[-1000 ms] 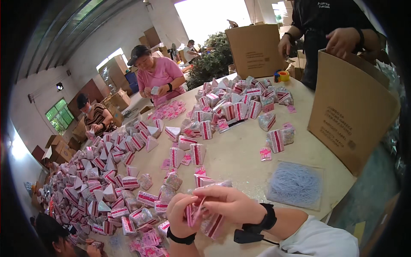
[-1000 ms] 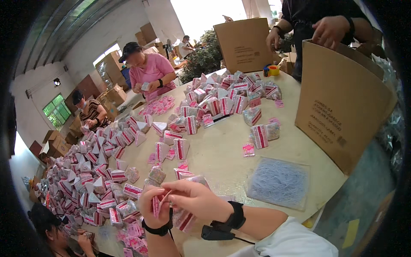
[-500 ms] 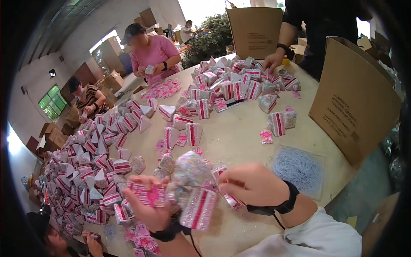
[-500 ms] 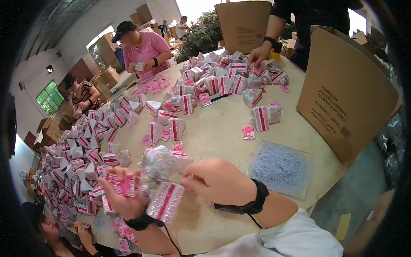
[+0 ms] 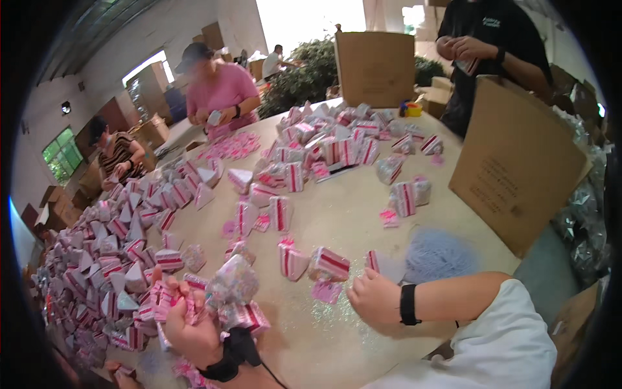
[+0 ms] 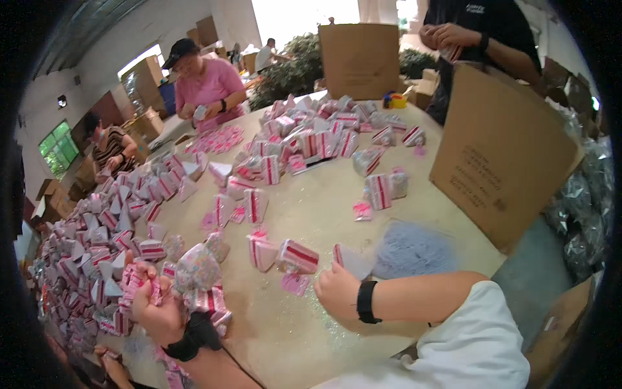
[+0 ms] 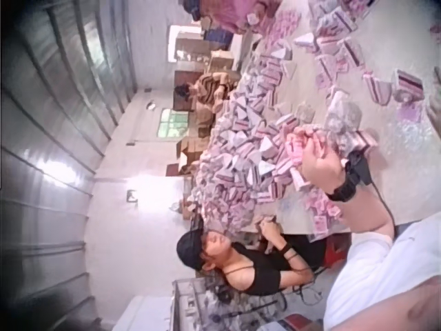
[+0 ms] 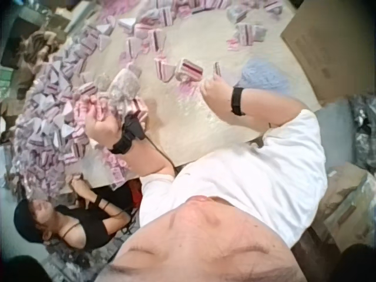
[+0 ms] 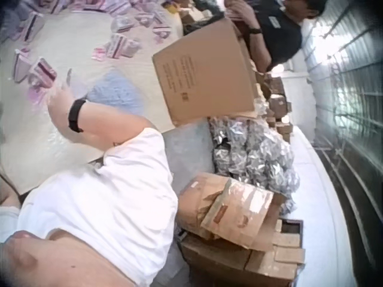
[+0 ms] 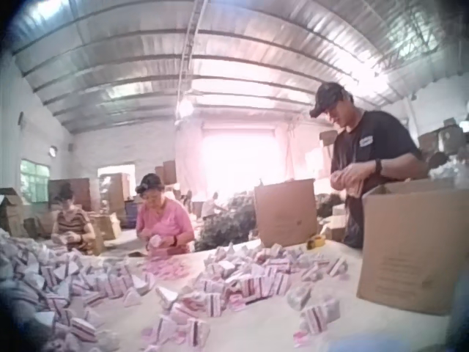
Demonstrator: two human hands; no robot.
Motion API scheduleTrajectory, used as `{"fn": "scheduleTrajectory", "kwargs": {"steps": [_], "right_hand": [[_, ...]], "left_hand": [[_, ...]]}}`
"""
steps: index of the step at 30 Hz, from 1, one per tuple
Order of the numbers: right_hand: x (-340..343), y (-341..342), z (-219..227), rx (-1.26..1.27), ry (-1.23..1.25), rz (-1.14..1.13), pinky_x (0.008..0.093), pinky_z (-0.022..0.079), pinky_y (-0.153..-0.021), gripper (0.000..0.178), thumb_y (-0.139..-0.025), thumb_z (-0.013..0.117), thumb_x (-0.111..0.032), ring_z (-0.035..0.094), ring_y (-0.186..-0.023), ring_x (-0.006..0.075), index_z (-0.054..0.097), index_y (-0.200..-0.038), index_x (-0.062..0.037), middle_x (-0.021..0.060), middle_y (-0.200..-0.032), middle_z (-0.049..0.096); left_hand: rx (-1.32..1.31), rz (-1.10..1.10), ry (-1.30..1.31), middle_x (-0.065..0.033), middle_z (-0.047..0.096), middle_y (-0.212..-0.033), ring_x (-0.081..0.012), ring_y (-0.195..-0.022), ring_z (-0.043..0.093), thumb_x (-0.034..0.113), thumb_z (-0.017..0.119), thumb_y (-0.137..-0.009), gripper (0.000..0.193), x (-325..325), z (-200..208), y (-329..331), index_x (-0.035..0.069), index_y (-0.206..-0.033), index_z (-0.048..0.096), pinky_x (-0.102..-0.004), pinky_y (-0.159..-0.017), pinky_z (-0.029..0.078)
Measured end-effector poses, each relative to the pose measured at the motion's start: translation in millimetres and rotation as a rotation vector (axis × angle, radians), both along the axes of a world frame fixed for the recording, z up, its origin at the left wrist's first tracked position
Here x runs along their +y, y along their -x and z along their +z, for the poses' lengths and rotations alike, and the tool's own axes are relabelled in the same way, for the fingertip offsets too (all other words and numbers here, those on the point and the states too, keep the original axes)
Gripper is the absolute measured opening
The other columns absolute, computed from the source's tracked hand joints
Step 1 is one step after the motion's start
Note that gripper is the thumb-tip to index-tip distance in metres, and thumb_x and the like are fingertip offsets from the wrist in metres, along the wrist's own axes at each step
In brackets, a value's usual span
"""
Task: Packing small triangular pink and white packages into a cardboard box.
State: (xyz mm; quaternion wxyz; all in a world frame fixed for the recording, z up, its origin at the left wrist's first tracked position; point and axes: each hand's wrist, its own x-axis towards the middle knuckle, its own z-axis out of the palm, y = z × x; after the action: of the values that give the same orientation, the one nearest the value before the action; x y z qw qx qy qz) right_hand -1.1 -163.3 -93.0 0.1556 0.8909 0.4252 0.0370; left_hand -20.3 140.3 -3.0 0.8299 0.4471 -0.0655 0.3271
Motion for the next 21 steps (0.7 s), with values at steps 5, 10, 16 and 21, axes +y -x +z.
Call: {"fn": "scheduleTrajectory", "kwargs": {"steps": [5,10,16,21], "right_hand": [[-4.8,-10.7,-13.8,0.031,-0.082,-0.012,0.0347,0.038,-0.068,0.013,-0.073,0.054,-0.018,0.054,-0.075,0.0188,0.057,-0.080,-0.0065,0.0056,-0.077,0.053],[5.5,-33.1,-7.3,0.112,-0.025,0.015,0.0342,0.040,-0.067,0.015,-0.071,0.057,-0.022,0.054,-0.077,0.0207,0.066,-0.068,-0.0105,0.0056,-0.078,0.056],[49.9,-33.6,18.7,0.065,-0.064,0.583,0.0413,0.043,-0.077,0.017,-0.069,0.063,-0.025,0.060,-0.087,0.0249,0.070,-0.080,-0.0144,0.0035,-0.091,0.066],[110.4,-97.9,-102.5,-0.160,0.247,0.579,0.0409,0.044,-0.081,0.022,-0.067,0.063,-0.032,0.061,-0.092,0.0224,0.071,-0.081,-0.0167,0.0033,-0.094,0.065]], "left_hand": [[0.086,0.035,0.125,-0.0037,0.049,-0.095,-0.0090,-0.072,0.044,0.004,0.039,-0.090,0.044,-31.6,21.0,4.5,0.002,-0.134,0.034,-0.0208,-0.061,0.037],[0.139,0.002,-0.356,-0.0067,0.058,-0.094,-0.0122,-0.070,0.051,0.003,0.052,-0.084,0.027,9.4,-26.7,-0.2,-0.005,-0.110,0.051,-0.0204,-0.060,0.042],[0.063,0.054,-0.358,-0.0110,0.058,-0.105,-0.0171,-0.091,0.058,-0.008,0.048,-0.079,0.046,19.9,-48.0,-2.0,-0.007,-0.125,0.045,-0.0221,-0.079,0.046],[0.126,0.135,-0.616,-0.0101,0.058,-0.105,-0.0162,-0.088,0.058,-0.005,0.048,-0.080,0.045,11.1,-51.6,-4.0,-0.007,-0.125,0.045,-0.0238,-0.078,0.047]]}}
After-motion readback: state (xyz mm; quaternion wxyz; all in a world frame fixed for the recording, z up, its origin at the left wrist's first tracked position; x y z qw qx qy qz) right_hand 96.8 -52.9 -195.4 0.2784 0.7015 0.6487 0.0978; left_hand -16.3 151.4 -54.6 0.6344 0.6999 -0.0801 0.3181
